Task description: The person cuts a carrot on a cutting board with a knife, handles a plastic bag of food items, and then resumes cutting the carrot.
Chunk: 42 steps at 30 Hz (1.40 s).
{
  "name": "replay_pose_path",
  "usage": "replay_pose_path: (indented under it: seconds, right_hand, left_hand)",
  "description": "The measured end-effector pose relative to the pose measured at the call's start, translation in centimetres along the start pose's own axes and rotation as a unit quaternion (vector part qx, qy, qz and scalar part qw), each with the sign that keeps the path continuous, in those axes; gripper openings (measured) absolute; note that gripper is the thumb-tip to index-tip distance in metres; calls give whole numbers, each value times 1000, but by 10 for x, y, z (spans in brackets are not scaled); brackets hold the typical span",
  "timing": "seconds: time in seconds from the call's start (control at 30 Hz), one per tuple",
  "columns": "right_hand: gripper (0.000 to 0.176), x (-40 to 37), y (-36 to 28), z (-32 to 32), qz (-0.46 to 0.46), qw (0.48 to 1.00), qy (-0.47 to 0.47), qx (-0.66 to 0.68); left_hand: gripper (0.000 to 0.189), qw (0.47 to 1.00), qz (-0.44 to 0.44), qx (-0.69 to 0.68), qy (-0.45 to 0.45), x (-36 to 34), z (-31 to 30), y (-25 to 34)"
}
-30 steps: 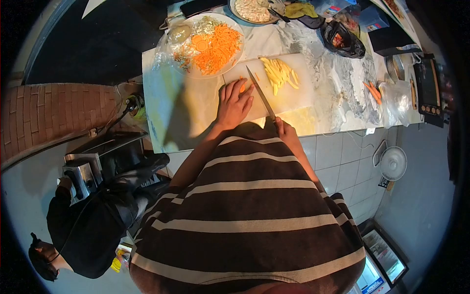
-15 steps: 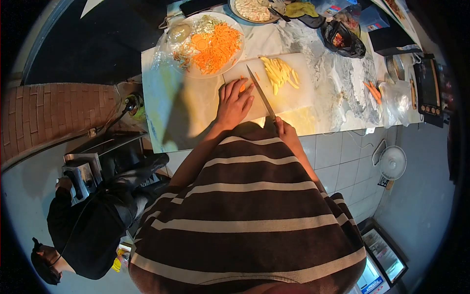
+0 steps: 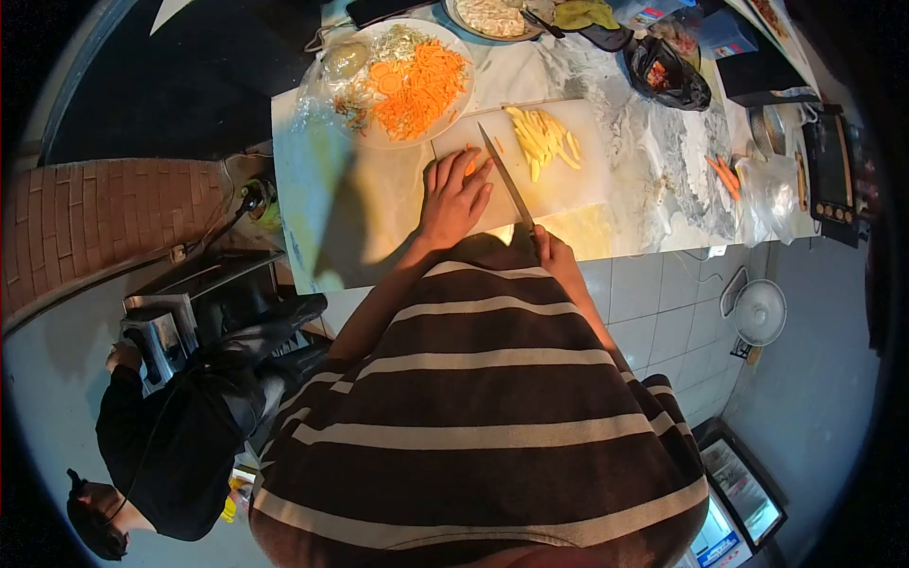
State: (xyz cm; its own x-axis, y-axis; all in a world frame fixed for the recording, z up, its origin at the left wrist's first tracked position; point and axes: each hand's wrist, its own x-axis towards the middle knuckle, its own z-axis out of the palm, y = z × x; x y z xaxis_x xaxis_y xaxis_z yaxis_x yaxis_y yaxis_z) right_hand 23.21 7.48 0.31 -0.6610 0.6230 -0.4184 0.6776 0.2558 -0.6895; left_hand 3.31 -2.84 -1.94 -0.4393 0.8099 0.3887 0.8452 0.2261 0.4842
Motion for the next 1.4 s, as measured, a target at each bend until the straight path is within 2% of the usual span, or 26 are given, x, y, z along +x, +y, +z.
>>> replay_pose_path:
  seconds: [0.03, 0.17, 0.23, 0.57, 0.83, 0.97, 1.03, 1.4]
  right_hand:
    - [57, -1, 0, 1, -20, 999, 22, 21]
    - [57, 1, 3, 1, -17, 1000, 16, 11]
    - [51, 2, -2, -1, 57, 998, -26, -5]
    - [51, 2, -7, -5, 53, 998, -35, -11]
    - [45, 3, 7, 1, 0, 1000, -8, -13]
    - [45, 2, -1, -3, 8, 1000, -19, -24]
    - [46, 0, -10, -4, 52, 998, -17, -11]
    - [47, 3, -2, 0, 49, 998, -28, -12]
  left_hand:
    - [38, 1000, -2, 0, 2, 0, 0, 0]
    - [38, 1000, -1, 4, 1, 0, 1, 0]
    - [38, 1000, -2, 2, 0, 0, 0, 0]
    - [37, 1000, -6, 2, -5, 0, 1, -1]
    - [38, 1000, -6, 8, -7, 1, 1, 0]
    - [38, 1000, -5, 8, -7, 1, 2, 0]
    - [38, 1000, -8, 5, -11, 1, 1, 0]
    - [39, 1000, -11, 5, -13, 2, -1, 1]
